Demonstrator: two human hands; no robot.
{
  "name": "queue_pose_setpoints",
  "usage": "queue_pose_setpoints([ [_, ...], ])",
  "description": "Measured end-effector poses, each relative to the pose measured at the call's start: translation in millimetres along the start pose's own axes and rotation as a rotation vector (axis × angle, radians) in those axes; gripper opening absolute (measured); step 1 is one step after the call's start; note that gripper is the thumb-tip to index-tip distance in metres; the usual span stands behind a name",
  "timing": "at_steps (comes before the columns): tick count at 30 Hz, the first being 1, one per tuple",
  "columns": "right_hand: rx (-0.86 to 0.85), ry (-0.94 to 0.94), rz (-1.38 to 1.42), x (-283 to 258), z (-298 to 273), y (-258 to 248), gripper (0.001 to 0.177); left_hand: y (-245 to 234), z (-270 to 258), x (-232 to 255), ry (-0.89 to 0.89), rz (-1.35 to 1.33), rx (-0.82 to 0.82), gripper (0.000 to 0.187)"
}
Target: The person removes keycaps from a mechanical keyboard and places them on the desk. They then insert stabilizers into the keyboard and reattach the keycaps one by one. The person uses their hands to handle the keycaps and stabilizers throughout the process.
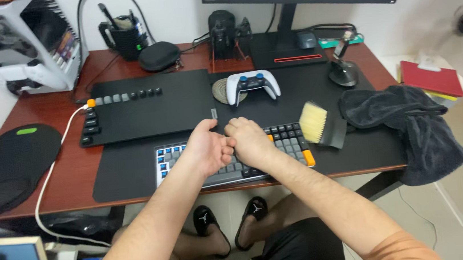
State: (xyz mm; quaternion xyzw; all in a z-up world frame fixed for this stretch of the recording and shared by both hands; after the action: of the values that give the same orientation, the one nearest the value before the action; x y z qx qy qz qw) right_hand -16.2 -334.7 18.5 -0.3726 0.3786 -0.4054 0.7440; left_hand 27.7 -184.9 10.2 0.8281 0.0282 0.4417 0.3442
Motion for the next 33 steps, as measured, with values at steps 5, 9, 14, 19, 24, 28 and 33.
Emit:
queue_pose_setpoints([
  [5, -0.027, 0.011, 0.001, 4.1, -0.1, 5.6, 0.020, 2.4, -1.2, 0.7, 0.008, 0.017, 0.041, 0.065],
  [9, -0.081, 0.041, -0.004, 2.4, 1.5, 2.4, 0.022, 3.4, -0.9, -0.3, 0.015, 0.027, 0.032, 0.068],
  [14, -0.115, 0.096, 0.093, 1.0, 2.1, -10.6, 0.021, 5.6, -10.2, -0.7, 0.023, 0.050, 0.024, 0.068],
  [19, -0.011, 0.095, 0.271, 0.3, 3.4, -28.3, 0.010, 11.8, -26.8, 5.2, 0.052, 0.228, 0.092, 0.055],
  [24, -0.041, 0.116, 0.419, -18.8, 10.4, -44.7, 0.011, 9.2, -34.1, 3.8, 0.284, 0.420, 0.111, 0.033],
  [28, -0.026, 0.037, 0.430, -34.9, 11.8, -52.5, 0.015, -2.9, -32.7, 4.1, 0.436, 0.449, 0.097, 0.028],
  [33, -0.053, 0.087, 0.493, -41.7, 24.6, -58.2, 0.018, -2.7, -37.3, 15.0, 0.500, 0.726, 0.208, 0.036],
])
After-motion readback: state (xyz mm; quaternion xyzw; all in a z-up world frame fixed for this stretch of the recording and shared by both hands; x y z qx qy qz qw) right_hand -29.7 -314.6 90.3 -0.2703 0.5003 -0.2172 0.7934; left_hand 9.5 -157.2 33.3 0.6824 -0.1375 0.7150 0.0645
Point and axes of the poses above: each hand's wrist, its own z-axis towards the middle knuckle, its own y-axis out of the palm, x = y × z, the point moved 1 cm from there along z, towards the middle knuckle, and after that the axes turned 10 degrees about y, right-handed, at the moved point
